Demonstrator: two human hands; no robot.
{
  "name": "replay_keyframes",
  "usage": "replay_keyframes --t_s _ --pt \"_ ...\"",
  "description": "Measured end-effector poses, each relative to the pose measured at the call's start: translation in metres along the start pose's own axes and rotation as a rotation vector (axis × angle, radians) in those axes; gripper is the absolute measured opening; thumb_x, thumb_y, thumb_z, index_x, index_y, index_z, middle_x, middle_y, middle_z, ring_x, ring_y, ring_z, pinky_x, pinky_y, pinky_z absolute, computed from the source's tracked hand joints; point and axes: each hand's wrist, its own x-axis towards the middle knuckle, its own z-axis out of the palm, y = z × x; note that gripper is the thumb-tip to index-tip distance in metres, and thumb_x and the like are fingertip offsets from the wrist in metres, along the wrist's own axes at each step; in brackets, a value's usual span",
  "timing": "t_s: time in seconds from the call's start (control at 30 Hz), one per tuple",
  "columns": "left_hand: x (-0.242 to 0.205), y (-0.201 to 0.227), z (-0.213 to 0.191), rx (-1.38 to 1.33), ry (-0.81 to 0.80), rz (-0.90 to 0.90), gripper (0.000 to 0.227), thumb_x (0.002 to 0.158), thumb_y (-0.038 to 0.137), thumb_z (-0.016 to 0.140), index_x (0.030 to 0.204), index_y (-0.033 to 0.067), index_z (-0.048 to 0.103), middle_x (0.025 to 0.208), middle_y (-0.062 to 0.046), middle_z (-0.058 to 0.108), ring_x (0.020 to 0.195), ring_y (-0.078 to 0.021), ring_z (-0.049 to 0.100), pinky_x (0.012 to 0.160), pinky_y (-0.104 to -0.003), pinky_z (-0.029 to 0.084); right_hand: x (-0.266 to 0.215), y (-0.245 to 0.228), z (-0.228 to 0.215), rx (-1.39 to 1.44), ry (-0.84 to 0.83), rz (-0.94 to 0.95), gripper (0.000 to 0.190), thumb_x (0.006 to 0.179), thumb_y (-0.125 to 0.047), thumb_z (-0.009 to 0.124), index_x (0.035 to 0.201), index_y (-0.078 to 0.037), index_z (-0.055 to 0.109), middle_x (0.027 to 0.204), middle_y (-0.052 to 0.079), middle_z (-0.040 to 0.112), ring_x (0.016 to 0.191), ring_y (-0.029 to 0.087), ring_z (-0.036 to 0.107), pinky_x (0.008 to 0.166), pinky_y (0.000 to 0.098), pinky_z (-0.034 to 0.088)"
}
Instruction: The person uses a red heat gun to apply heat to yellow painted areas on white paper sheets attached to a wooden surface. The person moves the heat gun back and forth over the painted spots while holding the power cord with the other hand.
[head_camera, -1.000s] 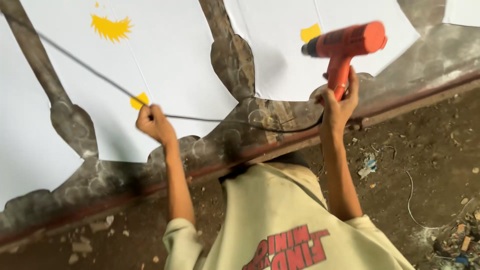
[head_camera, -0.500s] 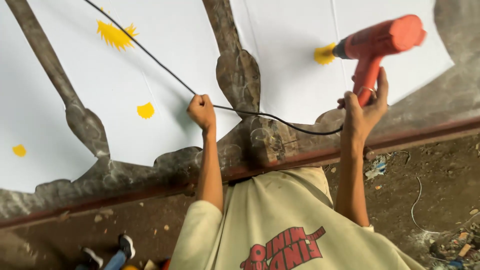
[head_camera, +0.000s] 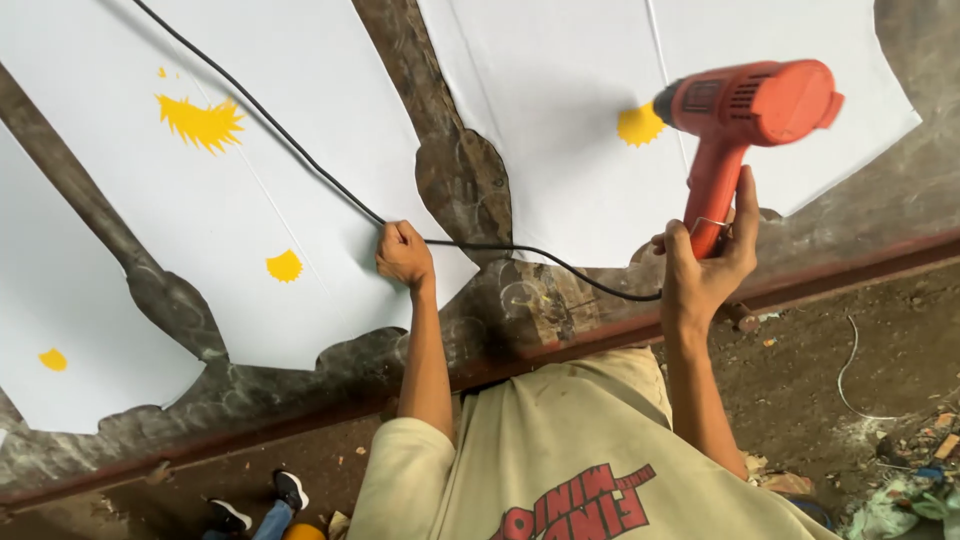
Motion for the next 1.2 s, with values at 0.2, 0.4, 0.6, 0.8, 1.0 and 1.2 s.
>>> replay_keyframes --t_s 0.2,0.4,0.6,0.8,1.0,1.2 --pt "-0.002 0.001 -0.004 -0.032 -0.007 0.004 0.034 0.09 0.007 0.062 0.066 0.0125 0.039 0.054 -0.001 0.043 0.043 -0.0188 0.039 0.044 -0.038 0.026 0.01 -0.007 0.01 0.114 -0.008 0.076 0.077 0.094 0.01 0.057 0.167 0.0 0.035 0.136 0.025 0.066 0.079 0.014 0.067 0.07 0.0273 0.057" --pt "-0.001 0.005 -0.012 -0.111 -0.081 -0.064 0.02 0.099 0.008 0.059 0.103 0.0088 0.04 0.058 0.0 0.047 0.044 -0.018 0.048 0.044 -0.037 0.035 0.073 0.005 0.039 0.133 -0.032 -0.006 0.079 0.093 0.007 0.059 0.167 0.0 0.034 0.135 0.027 0.068 0.077 0.016 0.07 0.069 0.0282 0.061" --pt "0.005 0.02 -0.022 -0.073 -0.096 -0.04 0.032 0.102 0.007 0.054 0.133 0.0043 0.047 0.061 0.0 0.057 0.045 -0.0189 0.054 0.042 -0.035 0.037 0.162 0.029 0.07 0.135 -0.069 -0.186 0.081 0.092 0.01 0.057 0.168 -0.004 0.033 0.136 0.026 0.061 0.076 0.019 0.066 0.069 0.0314 0.066" --pt "0.003 0.016 -0.019 -0.035 -0.083 -0.008 0.032 0.103 0.01 0.054 0.134 0.0065 0.048 0.064 0.0 0.059 0.048 -0.019 0.056 0.043 -0.035 0.039 0.203 0.037 0.097 0.237 -0.171 -0.165 0.079 0.094 0.014 0.053 0.169 -0.005 0.038 0.131 0.024 0.062 0.07 0.02 0.063 0.063 0.0323 0.061" --pt "0.002 0.013 -0.015 0.001 -0.093 -0.026 0.024 0.103 0.011 0.055 0.126 0.0086 0.05 0.063 -0.001 0.06 0.048 -0.0216 0.058 0.043 -0.037 0.039 0.236 0.03 0.135 0.327 -0.218 -0.191 0.07 0.095 0.012 0.056 0.163 0.0 0.04 0.102 0.018 0.061 0.066 0.019 0.062 0.064 0.033 0.065" --pt "0.004 0.015 -0.016 0.021 -0.083 -0.024 0.02 0.102 0.013 0.055 0.122 0.0101 0.051 0.062 -0.003 0.062 0.047 -0.0238 0.059 0.041 -0.038 0.039 0.206 0.015 0.113 0.185 -0.364 -0.223 0.072 0.094 0.006 0.059 0.163 0.004 0.041 0.1 0.017 0.07 0.071 0.017 0.071 0.065 0.0286 0.062"
